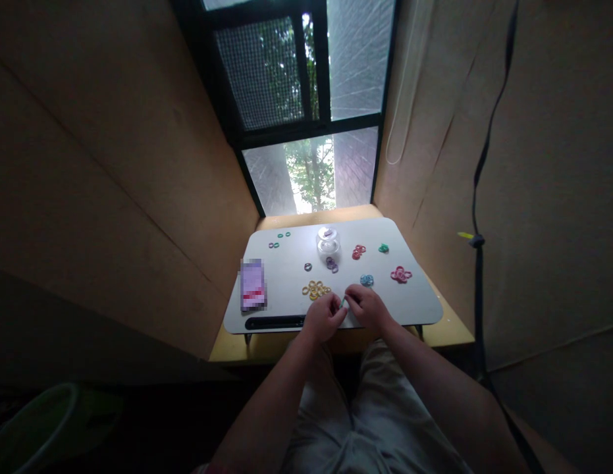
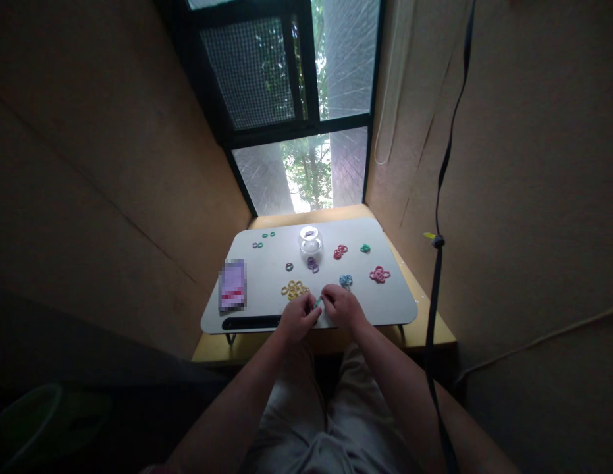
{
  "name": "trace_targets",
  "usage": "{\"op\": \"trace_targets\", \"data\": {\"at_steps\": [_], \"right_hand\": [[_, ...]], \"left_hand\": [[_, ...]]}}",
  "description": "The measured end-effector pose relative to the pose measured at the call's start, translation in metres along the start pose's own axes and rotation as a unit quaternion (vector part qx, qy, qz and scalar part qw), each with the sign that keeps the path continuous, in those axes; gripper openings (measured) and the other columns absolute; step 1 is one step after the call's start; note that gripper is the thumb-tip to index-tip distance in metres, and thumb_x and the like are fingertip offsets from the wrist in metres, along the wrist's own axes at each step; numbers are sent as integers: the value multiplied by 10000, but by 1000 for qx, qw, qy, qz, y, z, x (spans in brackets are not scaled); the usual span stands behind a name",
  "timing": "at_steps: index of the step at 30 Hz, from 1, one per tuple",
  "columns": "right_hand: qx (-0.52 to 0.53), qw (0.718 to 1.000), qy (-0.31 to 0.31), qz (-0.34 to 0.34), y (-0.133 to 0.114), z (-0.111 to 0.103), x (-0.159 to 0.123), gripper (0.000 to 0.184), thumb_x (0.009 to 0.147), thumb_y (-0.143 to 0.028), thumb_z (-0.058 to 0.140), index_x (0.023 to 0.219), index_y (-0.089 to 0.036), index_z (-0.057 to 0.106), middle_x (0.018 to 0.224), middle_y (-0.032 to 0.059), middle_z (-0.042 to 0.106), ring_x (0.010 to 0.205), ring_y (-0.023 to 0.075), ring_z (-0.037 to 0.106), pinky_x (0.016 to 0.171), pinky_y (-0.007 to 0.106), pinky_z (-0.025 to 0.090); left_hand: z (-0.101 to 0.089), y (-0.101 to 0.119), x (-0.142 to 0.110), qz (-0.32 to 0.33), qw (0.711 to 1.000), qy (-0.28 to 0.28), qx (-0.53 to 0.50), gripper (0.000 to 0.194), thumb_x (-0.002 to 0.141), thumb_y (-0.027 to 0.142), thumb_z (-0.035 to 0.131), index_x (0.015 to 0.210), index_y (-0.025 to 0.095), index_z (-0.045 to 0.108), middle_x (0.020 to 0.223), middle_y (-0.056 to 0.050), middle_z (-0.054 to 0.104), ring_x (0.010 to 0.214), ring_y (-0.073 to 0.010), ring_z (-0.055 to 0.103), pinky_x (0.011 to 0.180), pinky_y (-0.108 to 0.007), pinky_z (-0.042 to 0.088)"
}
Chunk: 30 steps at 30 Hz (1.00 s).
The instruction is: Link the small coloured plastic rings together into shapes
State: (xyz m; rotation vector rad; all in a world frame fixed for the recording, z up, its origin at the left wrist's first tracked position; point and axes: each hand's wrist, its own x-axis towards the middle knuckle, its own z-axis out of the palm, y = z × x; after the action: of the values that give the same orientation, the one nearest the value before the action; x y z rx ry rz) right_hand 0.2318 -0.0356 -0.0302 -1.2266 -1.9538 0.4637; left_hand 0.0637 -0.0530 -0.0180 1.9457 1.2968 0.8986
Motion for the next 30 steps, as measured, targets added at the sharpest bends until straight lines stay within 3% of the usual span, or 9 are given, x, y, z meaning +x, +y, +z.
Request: {"op": "trace_targets", "data": {"at_steps": [7,9,11,15,21,30], "right_hand": [[11,1000,24,6,1,-1,1,133,846,-197,480,726,-207,536,705,5,560,685,156,516,672,253,394],[10,1000,24,4,0,-1,1,122,835,-195,489,728,-206,545,707,6,564,688,157,517,675,253,394],[5,1000,20,4,0,-1,0,116,829,-192,495,728,-206,549,707,5,565,684,155,514,667,250,389],[-2,1000,11,3,-2,-1,0,126,841,-185,482,733,-204,544,716,6,567,690,152,513,665,248,382],[-1,1000,4,4,0,-1,0,126,838,-180,477,741,-206,553,723,11,576,693,155,513,669,252,390],[6,1000,1,15,-3,-3,1,129,837,-190,483,738,-202,563,718,7,580,689,151,514,663,253,380]], "left_hand": [[3,-4,0,-25,996,82,-32,165,789,292,576,744,200,447,621,61,474,565,-95,436,577,-226,350],[4,-3,0,-25,996,83,-28,145,797,300,578,766,197,482,642,49,509,583,-101,469,589,-230,373],[4,-2,1,-28,996,72,-37,133,804,299,582,877,194,547,751,21,600,601,-100,516,607,-234,407],[5,2,5,-36,995,82,-48,390,797,285,610,1178,220,559,1083,-41,657,635,-90,566,671,-251,458],[3,1,4,-30,998,51,-16,178,856,328,538,870,187,646,788,-7,653,662,-120,572,643,-244,417],[2,-1,1,-27,998,53,-25,150,854,321,524,822,184,575,700,20,577,647,-116,515,636,-243,379]]}}
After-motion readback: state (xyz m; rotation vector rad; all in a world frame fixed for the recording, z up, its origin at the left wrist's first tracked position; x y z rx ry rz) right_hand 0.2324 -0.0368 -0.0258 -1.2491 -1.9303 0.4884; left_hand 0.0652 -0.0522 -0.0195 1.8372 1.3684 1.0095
